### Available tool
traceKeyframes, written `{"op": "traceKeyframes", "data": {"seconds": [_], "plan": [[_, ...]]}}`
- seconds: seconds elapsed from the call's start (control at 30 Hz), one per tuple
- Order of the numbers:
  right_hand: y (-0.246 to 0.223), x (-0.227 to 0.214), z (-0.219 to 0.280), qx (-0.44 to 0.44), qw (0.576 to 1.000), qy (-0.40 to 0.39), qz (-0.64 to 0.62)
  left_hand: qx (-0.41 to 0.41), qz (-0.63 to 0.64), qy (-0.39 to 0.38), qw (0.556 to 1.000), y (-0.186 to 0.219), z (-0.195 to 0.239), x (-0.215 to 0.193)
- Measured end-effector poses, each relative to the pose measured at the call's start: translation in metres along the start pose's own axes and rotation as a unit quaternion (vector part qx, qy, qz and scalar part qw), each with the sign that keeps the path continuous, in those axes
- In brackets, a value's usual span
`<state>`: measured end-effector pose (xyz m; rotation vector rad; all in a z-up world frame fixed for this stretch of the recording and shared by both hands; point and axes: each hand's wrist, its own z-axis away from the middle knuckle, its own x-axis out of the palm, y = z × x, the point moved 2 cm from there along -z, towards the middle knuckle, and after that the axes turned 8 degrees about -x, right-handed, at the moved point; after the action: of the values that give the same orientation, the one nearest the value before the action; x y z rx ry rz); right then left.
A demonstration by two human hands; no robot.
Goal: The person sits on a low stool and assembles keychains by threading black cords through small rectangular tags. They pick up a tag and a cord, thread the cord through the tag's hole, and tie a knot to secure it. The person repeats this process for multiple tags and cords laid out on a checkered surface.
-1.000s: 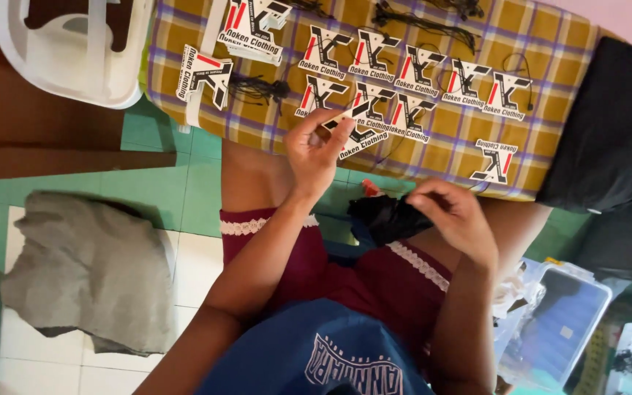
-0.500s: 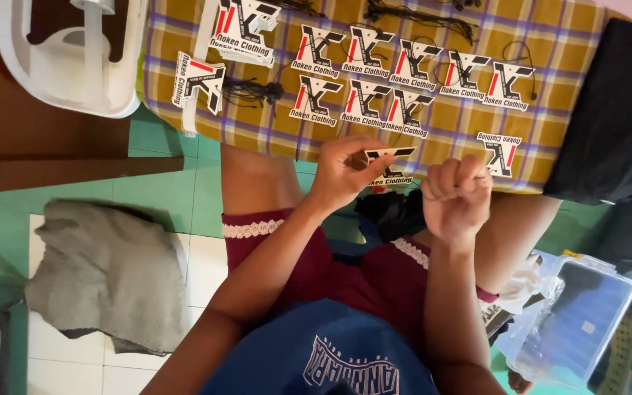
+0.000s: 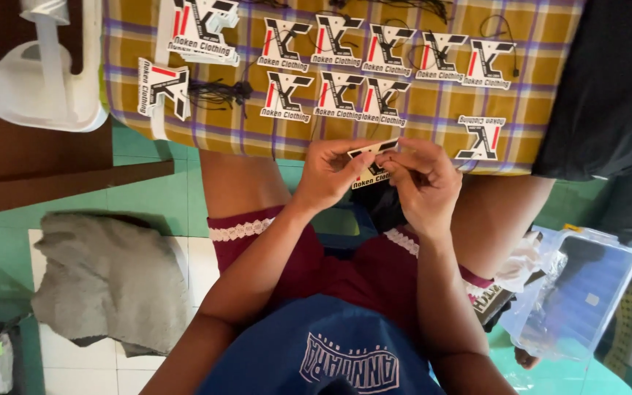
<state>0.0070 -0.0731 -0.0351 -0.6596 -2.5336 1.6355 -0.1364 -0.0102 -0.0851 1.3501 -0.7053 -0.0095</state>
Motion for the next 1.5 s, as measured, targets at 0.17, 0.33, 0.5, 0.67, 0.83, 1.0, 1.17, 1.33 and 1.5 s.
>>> {"op": "traceKeyframes", "data": {"seconds": [0.17,0.33,0.5,0.67,0.83,1.0,1.17,1.33,1.5], "plan": [[-0.013,-0.001,-0.012,-0.005,0.998,0.017,0.064,-0.063,0.097,-0.095,0.989,-0.038,-0.007,-0.023],[-0.017,0.003,-0.015,-0.006,0.994,0.012,0.105,-0.081,0.139,-0.126,0.979,0.006,-0.009,-0.013],[-0.013,0.006,-0.012,0.024,0.990,0.007,0.136,-0.010,0.033,-0.107,0.994,0.016,-0.005,-0.015],[-0.030,0.007,-0.023,-0.042,0.981,-0.020,0.188,0.071,0.003,-0.101,0.992,0.015,-0.005,-0.013],[-0.033,0.002,-0.021,-0.075,0.962,-0.040,0.258,0.118,-0.053,-0.099,0.987,0.022,-0.004,-0.013],[-0.029,-0.003,-0.016,-0.064,0.964,-0.046,0.255,0.129,-0.082,-0.109,0.982,0.026,-0.004,-0.012],[-0.033,-0.003,-0.018,-0.047,0.967,-0.050,0.247,0.110,-0.070,-0.134,0.982,0.028,-0.002,-0.013],[-0.031,-0.005,-0.021,-0.019,0.973,-0.055,0.222,0.094,-0.061,-0.156,0.981,0.018,-0.005,-0.017],[-0.026,-0.007,-0.023,-0.001,0.979,-0.048,0.197,0.075,-0.064,-0.140,0.985,0.014,-0.005,-0.018]]}}
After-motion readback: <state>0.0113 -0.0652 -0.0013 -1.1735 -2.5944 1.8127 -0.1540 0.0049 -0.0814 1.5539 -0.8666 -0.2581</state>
